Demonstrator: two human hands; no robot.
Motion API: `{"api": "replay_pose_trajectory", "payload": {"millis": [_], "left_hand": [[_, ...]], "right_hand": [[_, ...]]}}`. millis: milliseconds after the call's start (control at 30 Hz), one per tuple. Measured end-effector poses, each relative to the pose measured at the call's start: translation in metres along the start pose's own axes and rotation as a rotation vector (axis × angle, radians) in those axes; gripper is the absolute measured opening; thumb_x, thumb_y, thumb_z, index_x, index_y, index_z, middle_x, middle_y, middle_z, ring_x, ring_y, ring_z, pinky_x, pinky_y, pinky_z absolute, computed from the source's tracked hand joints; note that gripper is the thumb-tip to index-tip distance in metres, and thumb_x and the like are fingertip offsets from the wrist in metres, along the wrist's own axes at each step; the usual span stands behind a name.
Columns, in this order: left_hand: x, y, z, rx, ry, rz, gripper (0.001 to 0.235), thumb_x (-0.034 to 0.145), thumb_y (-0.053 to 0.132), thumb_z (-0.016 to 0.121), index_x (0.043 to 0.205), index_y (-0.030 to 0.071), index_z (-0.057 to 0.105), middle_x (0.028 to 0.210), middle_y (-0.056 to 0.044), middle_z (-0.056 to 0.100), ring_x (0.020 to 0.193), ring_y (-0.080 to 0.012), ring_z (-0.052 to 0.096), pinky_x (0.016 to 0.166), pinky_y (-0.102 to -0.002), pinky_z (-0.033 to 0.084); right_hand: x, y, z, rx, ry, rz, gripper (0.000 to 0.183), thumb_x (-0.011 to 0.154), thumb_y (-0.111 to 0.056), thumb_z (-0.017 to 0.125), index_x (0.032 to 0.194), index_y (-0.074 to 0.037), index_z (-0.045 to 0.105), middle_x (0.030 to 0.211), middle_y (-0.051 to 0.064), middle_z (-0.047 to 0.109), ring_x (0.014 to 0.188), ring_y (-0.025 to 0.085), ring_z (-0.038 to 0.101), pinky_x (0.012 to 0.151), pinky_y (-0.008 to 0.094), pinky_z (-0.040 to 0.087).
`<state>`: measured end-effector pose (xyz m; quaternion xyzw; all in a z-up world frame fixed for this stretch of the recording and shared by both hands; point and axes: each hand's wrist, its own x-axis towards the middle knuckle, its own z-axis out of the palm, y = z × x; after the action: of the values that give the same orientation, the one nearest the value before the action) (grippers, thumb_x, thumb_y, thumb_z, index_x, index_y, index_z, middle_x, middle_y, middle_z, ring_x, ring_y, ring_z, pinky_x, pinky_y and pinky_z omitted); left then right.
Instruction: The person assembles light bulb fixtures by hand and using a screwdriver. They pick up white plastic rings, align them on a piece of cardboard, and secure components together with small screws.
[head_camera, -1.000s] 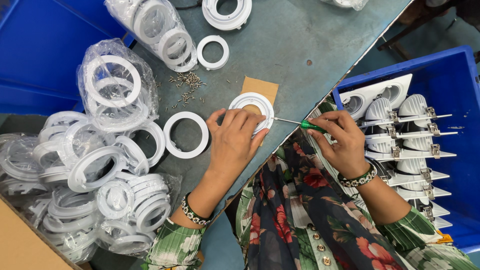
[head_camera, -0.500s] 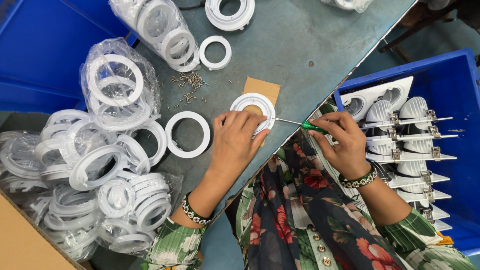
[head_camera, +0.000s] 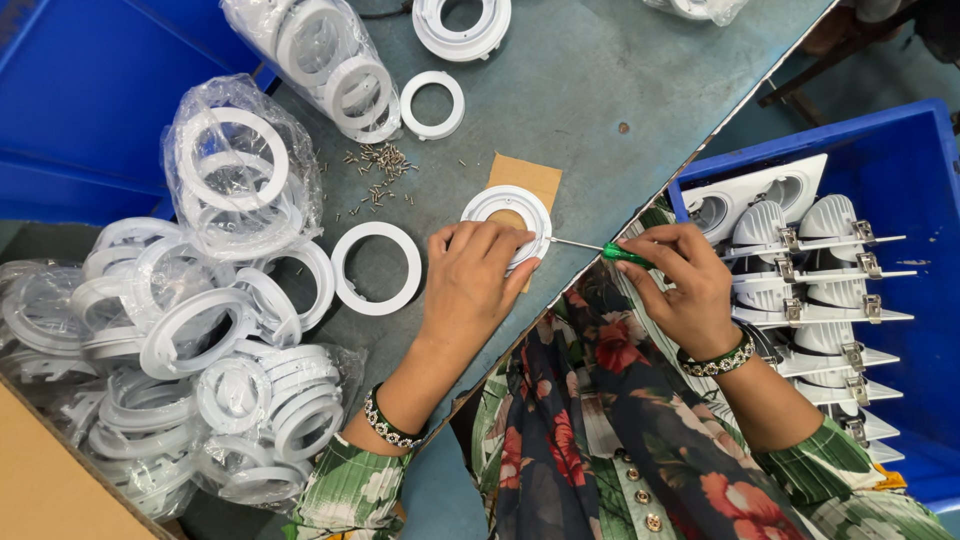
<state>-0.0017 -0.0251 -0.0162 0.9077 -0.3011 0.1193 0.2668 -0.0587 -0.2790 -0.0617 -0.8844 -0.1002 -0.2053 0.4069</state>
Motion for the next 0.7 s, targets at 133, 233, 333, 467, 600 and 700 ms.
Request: {"api": "replay_pose_trajectory", "payload": {"millis": [133,233,333,467,600,700], "left_hand": [[-0.001,0.0,0.0,-0.004,-0.005,-0.005,0.03,0.088,0.025,0.079,0.114,0.014,0.071,0.105,0.0,0.065,0.104,-0.023,0.061,0.097,-0.046,0.041],[-0.005,0.001,-0.002,-0.015,0.005,-0.013,0.032,0.087,0.025,0.079,0.115,0.014,0.07,0.104,-0.001,0.064,0.105,-0.0236,0.061,0.099,-0.045,0.041],[-0.014,0.003,-0.006,-0.025,0.013,-0.029,0.031,0.088,0.024,0.079,0.116,0.014,0.07,0.104,-0.001,0.064,0.104,-0.0235,0.061,0.099,-0.045,0.041],[-0.023,0.001,-0.006,-0.042,0.019,-0.04,0.031,0.088,0.023,0.078,0.116,0.014,0.069,0.104,0.0,0.064,0.103,-0.0228,0.061,0.1,-0.046,0.04],[-0.025,-0.001,-0.004,-0.048,0.014,-0.033,0.031,0.089,0.023,0.077,0.118,0.014,0.069,0.104,-0.001,0.063,0.102,-0.0223,0.06,0.103,-0.047,0.039],[-0.025,-0.001,-0.004,-0.053,0.02,-0.024,0.03,0.089,0.022,0.077,0.117,0.014,0.069,0.105,-0.001,0.062,0.103,-0.0219,0.06,0.105,-0.048,0.039]], "right_hand": [[0.001,-0.002,0.0,-0.022,-0.008,-0.006,0.026,0.088,-0.006,0.083,0.113,-0.006,0.075,0.106,0.008,0.066,0.081,0.017,0.064,0.071,0.031,0.052],[0.004,-0.003,-0.002,-0.032,-0.029,-0.026,0.026,0.089,-0.007,0.082,0.114,-0.007,0.075,0.107,0.008,0.066,0.083,0.017,0.065,0.072,0.03,0.052],[0.004,-0.006,-0.003,-0.029,-0.067,-0.038,0.026,0.087,-0.006,0.082,0.112,-0.006,0.075,0.106,0.008,0.066,0.079,0.018,0.063,0.068,0.03,0.05],[0.002,-0.01,-0.001,-0.022,-0.115,-0.062,0.023,0.091,-0.005,0.077,0.114,-0.005,0.074,0.103,0.008,0.065,0.081,0.019,0.064,0.069,0.031,0.051],[0.0,-0.01,-0.001,-0.034,-0.174,-0.028,0.019,0.098,-0.002,0.071,0.117,-0.005,0.073,0.099,0.007,0.065,0.08,0.019,0.065,0.068,0.031,0.051],[0.002,-0.01,0.003,-0.048,-0.163,-0.029,0.03,0.088,-0.013,0.08,0.112,0.0,0.067,0.096,0.01,0.064,0.078,0.022,0.064,0.067,0.032,0.05]]}}
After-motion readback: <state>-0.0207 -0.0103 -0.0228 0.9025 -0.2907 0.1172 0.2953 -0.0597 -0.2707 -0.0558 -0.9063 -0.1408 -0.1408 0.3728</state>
